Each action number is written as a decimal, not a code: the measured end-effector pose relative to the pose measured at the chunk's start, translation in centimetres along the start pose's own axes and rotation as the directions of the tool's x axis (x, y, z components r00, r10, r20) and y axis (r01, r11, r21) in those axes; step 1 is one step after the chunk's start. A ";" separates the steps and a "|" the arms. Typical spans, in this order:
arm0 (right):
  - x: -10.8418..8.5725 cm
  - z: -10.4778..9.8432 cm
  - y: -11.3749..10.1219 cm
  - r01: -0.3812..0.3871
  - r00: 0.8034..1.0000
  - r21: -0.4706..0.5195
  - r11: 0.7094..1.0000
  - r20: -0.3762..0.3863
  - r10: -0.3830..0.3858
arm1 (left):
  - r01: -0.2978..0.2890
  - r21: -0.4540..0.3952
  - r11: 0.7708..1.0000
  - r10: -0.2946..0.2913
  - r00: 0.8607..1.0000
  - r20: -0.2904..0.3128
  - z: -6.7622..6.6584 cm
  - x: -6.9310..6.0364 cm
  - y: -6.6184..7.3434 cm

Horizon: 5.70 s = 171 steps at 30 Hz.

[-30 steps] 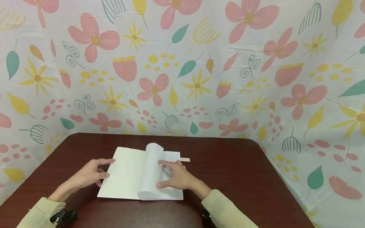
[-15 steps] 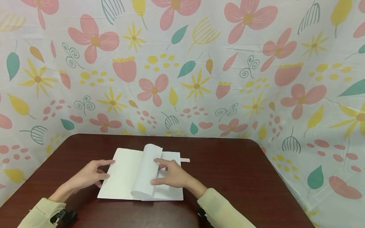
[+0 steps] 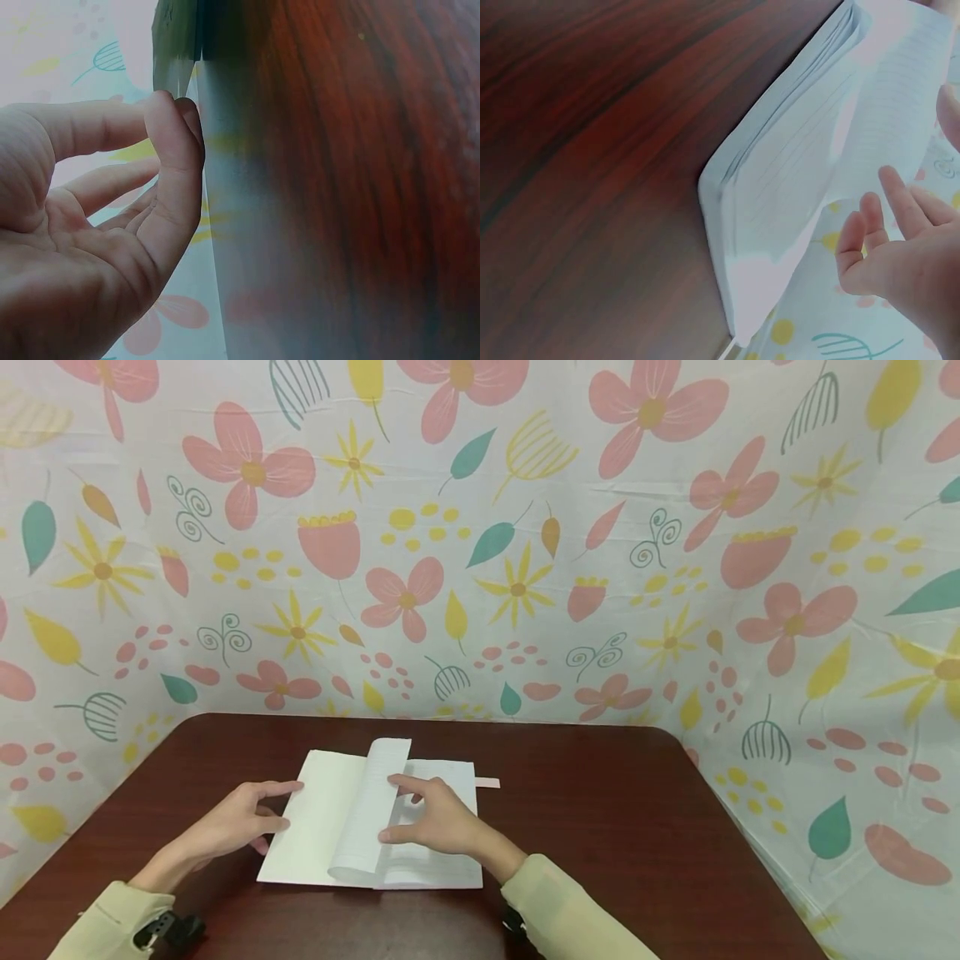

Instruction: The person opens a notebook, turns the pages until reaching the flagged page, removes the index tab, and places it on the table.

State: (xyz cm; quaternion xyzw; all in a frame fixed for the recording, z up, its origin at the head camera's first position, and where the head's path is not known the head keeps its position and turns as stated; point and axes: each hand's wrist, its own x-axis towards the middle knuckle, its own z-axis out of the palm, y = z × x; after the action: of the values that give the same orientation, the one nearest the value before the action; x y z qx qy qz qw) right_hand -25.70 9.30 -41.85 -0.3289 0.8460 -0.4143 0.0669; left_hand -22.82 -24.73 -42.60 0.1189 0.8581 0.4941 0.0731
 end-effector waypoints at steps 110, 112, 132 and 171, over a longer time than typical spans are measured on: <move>-8.4 -6.5 5.3 -0.185 0.976 -0.322 0.929 0.051 0.212 | 0.035 -0.083 0.996 -0.028 0.996 0.081 0.3 0.2 -0.9; -8.4 -6.5 5.3 -0.186 0.976 -0.321 0.929 0.052 0.213 | 0.036 -0.083 0.996 -0.029 0.996 0.082 0.3 0.2 -1.0; -8.1 -6.3 5.4 -0.191 0.973 -0.328 0.925 0.063 0.223 | 0.034 -0.082 0.996 -0.026 0.996 0.089 0.3 0.2 -0.7; -6.7 -5.1 4.9 -0.155 0.981 -0.340 0.928 0.055 0.184 | 0.050 -0.073 0.996 -0.044 0.996 0.083 0.3 0.3 -0.8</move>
State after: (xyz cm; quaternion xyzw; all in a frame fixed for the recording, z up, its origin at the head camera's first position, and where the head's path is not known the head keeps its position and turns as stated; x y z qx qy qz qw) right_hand -24.89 18.88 -43.25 -0.2786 0.9255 -0.2429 0.0823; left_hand -23.10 -24.78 -43.43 0.1161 0.8377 0.5190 0.1240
